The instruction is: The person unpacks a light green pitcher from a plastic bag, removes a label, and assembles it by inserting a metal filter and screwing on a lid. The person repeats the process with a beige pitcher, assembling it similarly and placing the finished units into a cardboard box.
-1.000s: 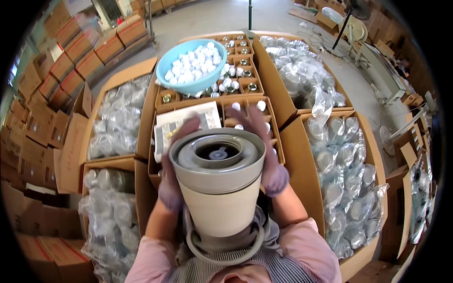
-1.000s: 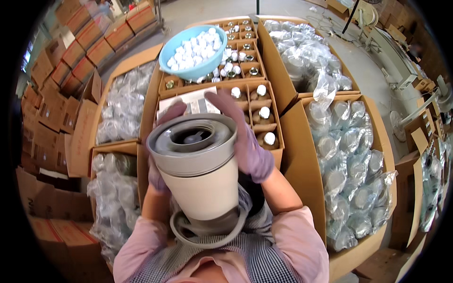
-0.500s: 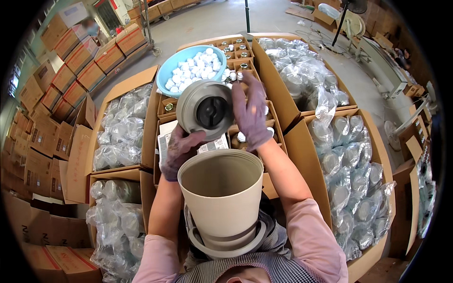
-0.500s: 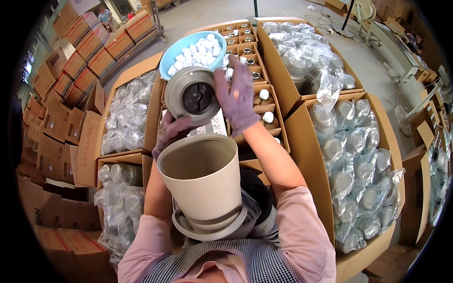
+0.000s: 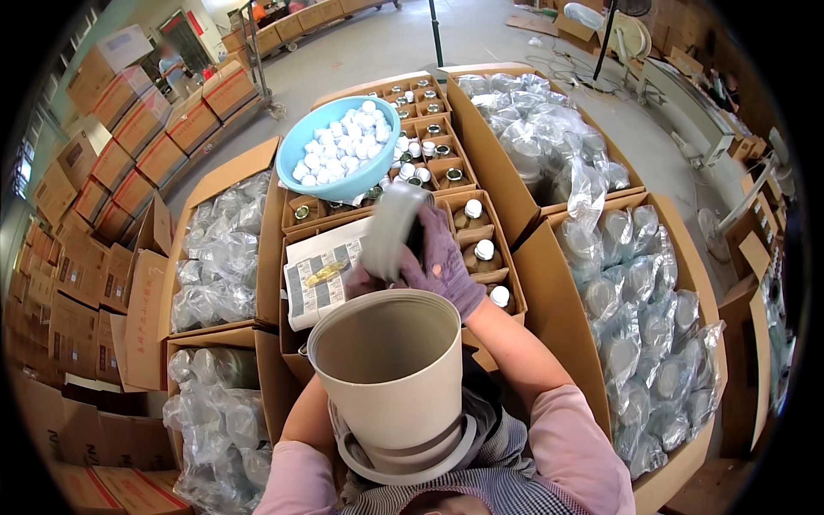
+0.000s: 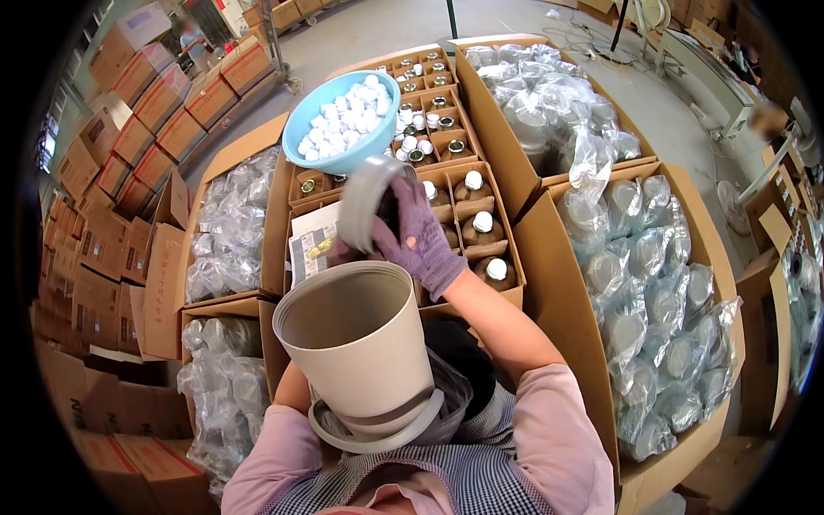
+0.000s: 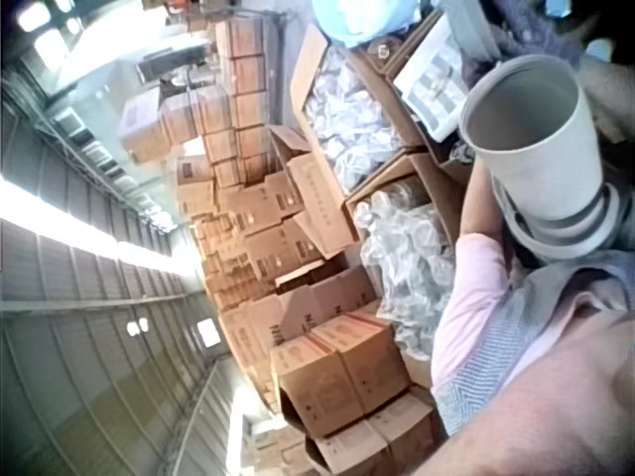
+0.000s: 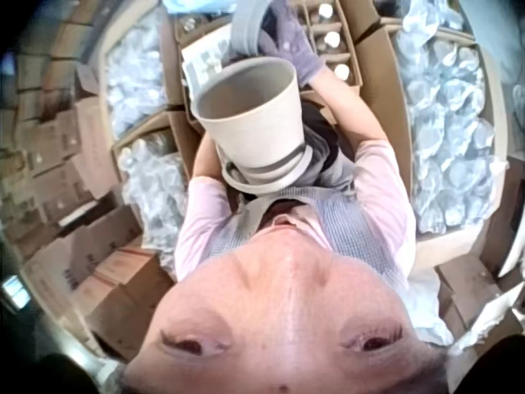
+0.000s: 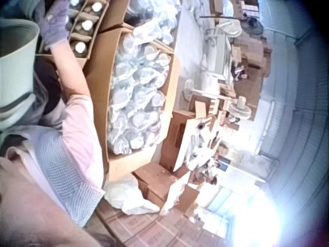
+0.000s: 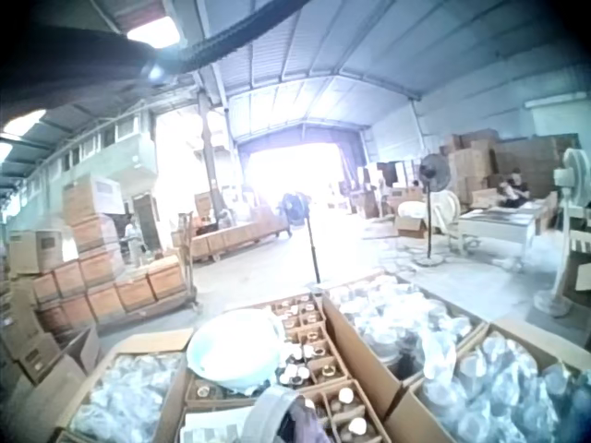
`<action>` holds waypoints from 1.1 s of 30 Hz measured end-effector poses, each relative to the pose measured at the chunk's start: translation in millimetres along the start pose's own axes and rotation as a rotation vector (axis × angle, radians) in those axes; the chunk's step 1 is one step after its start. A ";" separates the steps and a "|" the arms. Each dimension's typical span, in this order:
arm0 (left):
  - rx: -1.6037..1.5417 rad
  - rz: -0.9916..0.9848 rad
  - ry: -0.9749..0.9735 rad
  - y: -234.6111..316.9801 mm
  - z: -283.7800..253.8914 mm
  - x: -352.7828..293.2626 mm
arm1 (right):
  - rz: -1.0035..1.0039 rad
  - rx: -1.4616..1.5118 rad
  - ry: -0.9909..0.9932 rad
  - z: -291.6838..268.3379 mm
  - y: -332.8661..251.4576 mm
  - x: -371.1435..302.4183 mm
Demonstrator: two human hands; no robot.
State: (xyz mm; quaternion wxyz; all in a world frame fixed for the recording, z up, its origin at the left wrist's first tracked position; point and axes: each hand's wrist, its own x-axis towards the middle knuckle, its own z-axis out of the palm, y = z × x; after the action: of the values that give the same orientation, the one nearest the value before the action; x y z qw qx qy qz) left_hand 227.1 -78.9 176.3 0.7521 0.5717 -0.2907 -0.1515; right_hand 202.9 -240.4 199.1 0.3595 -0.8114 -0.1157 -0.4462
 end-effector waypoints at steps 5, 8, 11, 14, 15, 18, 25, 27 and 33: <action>0.736 0.564 -0.052 8.8 14.3 9.9 | 0.246 0.855 -0.366 -17.9 42.4 -11.2; 0.550 0.434 0.038 -9.1 -11.4 22.6 | 0.391 0.573 -0.334 -33.8 17.3 15.7; 0.047 0.221 -0.044 -16.9 6.1 25.6 | -0.063 -0.029 -0.119 -15.7 14.6 6.3; 0.702 0.467 -0.101 -8.9 26.8 18.8 | 0.523 0.629 -0.182 -19.1 39.4 -20.4; 0.969 0.727 -0.116 -35.6 -4.2 14.5 | 0.340 0.580 -0.305 -18.8 30.2 -13.0; 0.523 0.501 -0.094 -42.2 -8.9 10.0 | 0.166 0.387 -0.301 -24.2 29.4 -9.3; 0.582 0.408 -0.041 -46.7 -10.8 11.6 | 0.574 0.443 -0.554 -13.6 52.0 -28.2; 0.750 0.555 -0.051 -45.5 -15.2 7.8 | 0.809 0.955 -0.348 3.4 63.2 -58.4; 1.174 0.797 -0.134 -57.2 -0.2 1.9 | 0.641 1.265 -0.322 -13.2 50.9 -68.7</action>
State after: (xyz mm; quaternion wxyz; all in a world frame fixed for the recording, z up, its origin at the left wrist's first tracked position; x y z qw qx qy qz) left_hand 234.6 -97.0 122.5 0.2985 0.7220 -0.5570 0.2818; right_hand 180.8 -276.7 123.7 0.8514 -0.4978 -0.1597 -0.0417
